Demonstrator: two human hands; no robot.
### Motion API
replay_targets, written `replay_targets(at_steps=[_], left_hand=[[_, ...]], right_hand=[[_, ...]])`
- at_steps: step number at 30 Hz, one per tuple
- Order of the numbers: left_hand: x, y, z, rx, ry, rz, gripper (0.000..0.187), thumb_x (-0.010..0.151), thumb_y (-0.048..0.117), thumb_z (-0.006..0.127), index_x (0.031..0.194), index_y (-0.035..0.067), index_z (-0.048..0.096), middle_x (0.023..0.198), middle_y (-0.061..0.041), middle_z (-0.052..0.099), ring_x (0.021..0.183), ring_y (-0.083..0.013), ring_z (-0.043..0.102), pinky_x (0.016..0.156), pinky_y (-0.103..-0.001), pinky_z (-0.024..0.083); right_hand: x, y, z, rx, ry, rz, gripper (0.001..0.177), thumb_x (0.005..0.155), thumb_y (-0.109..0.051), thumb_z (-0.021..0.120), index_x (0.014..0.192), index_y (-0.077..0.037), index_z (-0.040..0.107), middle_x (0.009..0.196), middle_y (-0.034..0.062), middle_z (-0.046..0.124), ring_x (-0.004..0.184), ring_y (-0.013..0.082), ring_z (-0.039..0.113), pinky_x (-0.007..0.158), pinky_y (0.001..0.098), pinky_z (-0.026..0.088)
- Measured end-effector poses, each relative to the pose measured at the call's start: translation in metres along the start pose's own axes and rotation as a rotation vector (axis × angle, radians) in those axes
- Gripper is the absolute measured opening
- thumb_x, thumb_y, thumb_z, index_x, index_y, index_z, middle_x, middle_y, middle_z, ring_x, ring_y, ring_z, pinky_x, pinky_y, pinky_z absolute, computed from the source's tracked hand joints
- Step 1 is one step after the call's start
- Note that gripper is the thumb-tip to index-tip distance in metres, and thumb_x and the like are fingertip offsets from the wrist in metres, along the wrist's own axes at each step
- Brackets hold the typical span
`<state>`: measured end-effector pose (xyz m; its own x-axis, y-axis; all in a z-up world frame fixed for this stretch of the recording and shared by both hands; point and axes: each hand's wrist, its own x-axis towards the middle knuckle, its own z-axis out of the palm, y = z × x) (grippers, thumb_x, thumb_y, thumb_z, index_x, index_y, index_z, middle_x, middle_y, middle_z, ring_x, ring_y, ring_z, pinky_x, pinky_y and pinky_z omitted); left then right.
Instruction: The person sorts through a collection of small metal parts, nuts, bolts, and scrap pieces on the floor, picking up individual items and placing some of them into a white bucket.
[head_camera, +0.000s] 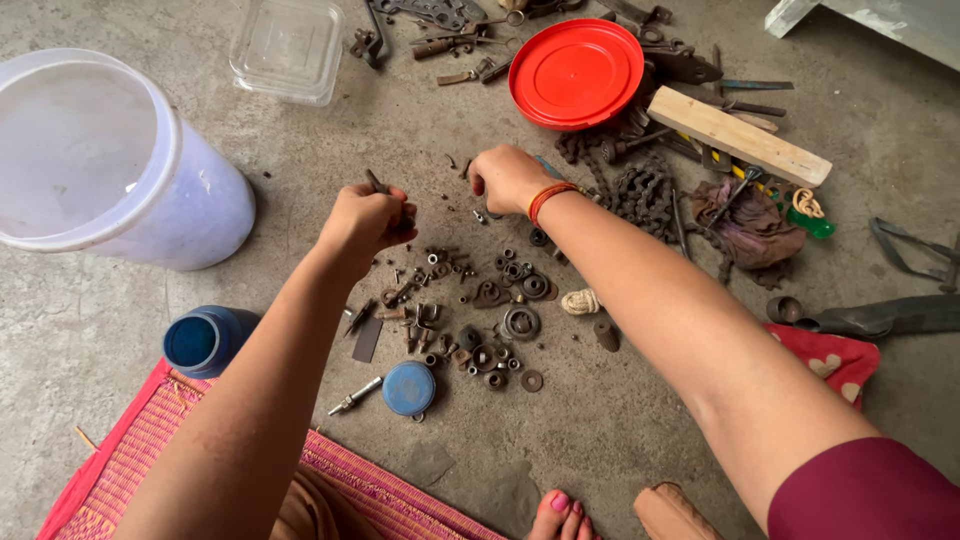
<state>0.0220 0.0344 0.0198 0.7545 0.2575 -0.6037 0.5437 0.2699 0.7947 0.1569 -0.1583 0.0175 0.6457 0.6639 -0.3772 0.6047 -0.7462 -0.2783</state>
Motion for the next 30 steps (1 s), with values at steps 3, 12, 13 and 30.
replay_targets(at_steps=[3,12,13,30], left_hand=[[0.003,-0.001,0.004,-0.087,-0.039,0.034,0.018,0.086,0.001,0.058,0.104,-0.001,0.057,0.093,-0.009,0.064,0.078,-0.0186,0.068,0.077,-0.039,0.066],[-0.002,-0.003,0.045,0.057,-0.006,-0.020,0.022,0.089,0.016,0.068,0.104,0.001,0.064,0.073,-0.001,0.061,0.061,-0.0134,0.057,0.056,-0.032,0.051],[-0.002,-0.004,0.047,0.060,-0.010,-0.016,0.021,0.088,0.016,0.068,0.104,0.002,0.064,0.073,-0.001,0.061,0.061,-0.0130,0.057,0.056,-0.032,0.052],[0.013,0.000,0.048,0.002,0.011,0.071,0.013,0.093,0.011,0.065,0.100,0.001,0.062,0.081,-0.007,0.068,0.067,-0.0143,0.066,0.061,-0.030,0.061]], right_hand=[[-0.006,0.000,0.001,-0.010,0.010,-0.004,0.032,0.078,0.007,0.072,0.103,-0.011,0.076,0.108,0.0111,0.075,0.102,0.0298,0.071,0.089,0.0421,0.057],[-0.012,0.005,0.011,0.002,0.040,0.018,0.026,0.081,0.005,0.070,0.102,-0.010,0.074,0.107,0.0134,0.074,0.100,0.0318,0.071,0.088,0.0432,0.057],[-0.014,0.006,0.014,-0.014,0.069,0.001,0.025,0.080,0.005,0.071,0.100,-0.010,0.074,0.107,0.0140,0.073,0.099,0.0326,0.071,0.088,0.0438,0.057],[0.016,-0.013,-0.011,0.672,0.064,0.045,0.018,0.075,-0.003,0.081,0.088,-0.007,0.068,0.084,0.0048,0.073,0.071,0.0124,0.070,0.060,0.0289,0.057]])
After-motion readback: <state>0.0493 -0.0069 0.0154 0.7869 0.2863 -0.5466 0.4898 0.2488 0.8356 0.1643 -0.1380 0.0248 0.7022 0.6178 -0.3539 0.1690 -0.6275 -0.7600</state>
